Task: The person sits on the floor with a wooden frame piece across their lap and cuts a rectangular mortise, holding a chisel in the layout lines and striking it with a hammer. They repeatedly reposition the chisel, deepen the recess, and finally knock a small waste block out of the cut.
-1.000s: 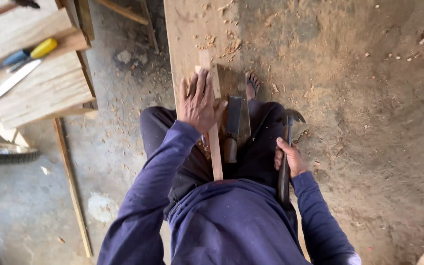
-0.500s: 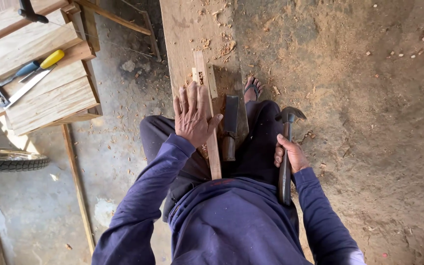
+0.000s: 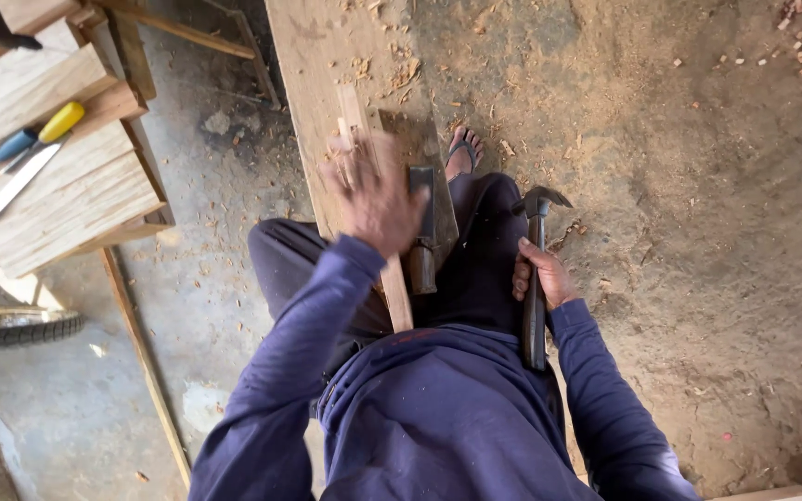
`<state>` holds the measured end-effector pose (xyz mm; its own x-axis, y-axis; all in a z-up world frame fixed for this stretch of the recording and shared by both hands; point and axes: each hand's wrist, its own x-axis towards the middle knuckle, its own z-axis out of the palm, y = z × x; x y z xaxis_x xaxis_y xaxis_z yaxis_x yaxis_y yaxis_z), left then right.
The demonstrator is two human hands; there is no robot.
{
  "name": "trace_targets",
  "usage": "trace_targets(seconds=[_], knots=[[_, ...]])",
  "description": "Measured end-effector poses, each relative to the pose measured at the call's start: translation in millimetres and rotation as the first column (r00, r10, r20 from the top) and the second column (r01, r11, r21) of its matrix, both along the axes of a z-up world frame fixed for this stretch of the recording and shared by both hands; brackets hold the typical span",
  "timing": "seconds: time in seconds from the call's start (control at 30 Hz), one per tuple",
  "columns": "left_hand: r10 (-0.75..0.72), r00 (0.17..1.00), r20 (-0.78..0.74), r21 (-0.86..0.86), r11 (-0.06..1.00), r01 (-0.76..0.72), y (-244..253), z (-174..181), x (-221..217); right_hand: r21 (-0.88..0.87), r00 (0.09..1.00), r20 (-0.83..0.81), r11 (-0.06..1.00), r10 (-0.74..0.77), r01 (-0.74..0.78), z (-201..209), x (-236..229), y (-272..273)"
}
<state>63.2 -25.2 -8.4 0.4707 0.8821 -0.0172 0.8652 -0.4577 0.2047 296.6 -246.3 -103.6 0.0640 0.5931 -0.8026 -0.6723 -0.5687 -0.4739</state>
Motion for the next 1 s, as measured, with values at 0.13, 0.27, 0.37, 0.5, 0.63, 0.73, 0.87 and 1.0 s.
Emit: trace_targets(seconds=[0.13, 0.27, 0.37, 0.5, 0.63, 0.73, 0.87, 1.0], knots=[[-0.689, 0.484, -0.540, -0.143, 0.641, 0.754, -57, -15, 22, -0.013, 0.997, -0.072, 1.000, -0.009, 0.008, 4, 0, 6], [-0.870, 0.249, -0.426, -0.582, 0.474, 0.661, -75, -50, 38, -0.026, 1.000, -0.027, 1.000, 0.004, -0.004, 18, -5, 18], [-0.863, 0.121, -0.490, -0.577, 0.425, 0.698, -79, -66, 39, -0.020, 1.000, -0.013, 1.000, 0.004, -0.004, 18, -4, 17], [-0.853, 0.085, -0.515, -0.579, 0.420, 0.699, -67, -33, 38, -0.022, 0.995, -0.085, 0.999, -0.042, 0.040, 8, -1, 11], [-0.914, 0.034, -0.404, -0.618, 0.300, 0.727, -59, -61, 39, 0.003, 0.997, -0.062, 0.999, -0.054, 0.054, 16, -3, 10], [-0.953, 0.216, -0.211, -0.667, 0.302, 0.681, -42, -21, 41, 0.002, 0.998, -0.055, 0.999, -0.043, 0.043, 11, -2, 8], [-0.831, 0.487, 0.268, -0.370, 0.378, 0.848, -11, 7, 47, 0.019, 0.997, -0.078, 1.000, -0.021, 0.022, 14, -2, 14], [0.089, 0.264, 0.960, -0.255, 0.665, 0.702, 11, -24, 42, 0.019, 1.000, -0.003, 0.999, -0.028, 0.028, 31, -9, 17]])
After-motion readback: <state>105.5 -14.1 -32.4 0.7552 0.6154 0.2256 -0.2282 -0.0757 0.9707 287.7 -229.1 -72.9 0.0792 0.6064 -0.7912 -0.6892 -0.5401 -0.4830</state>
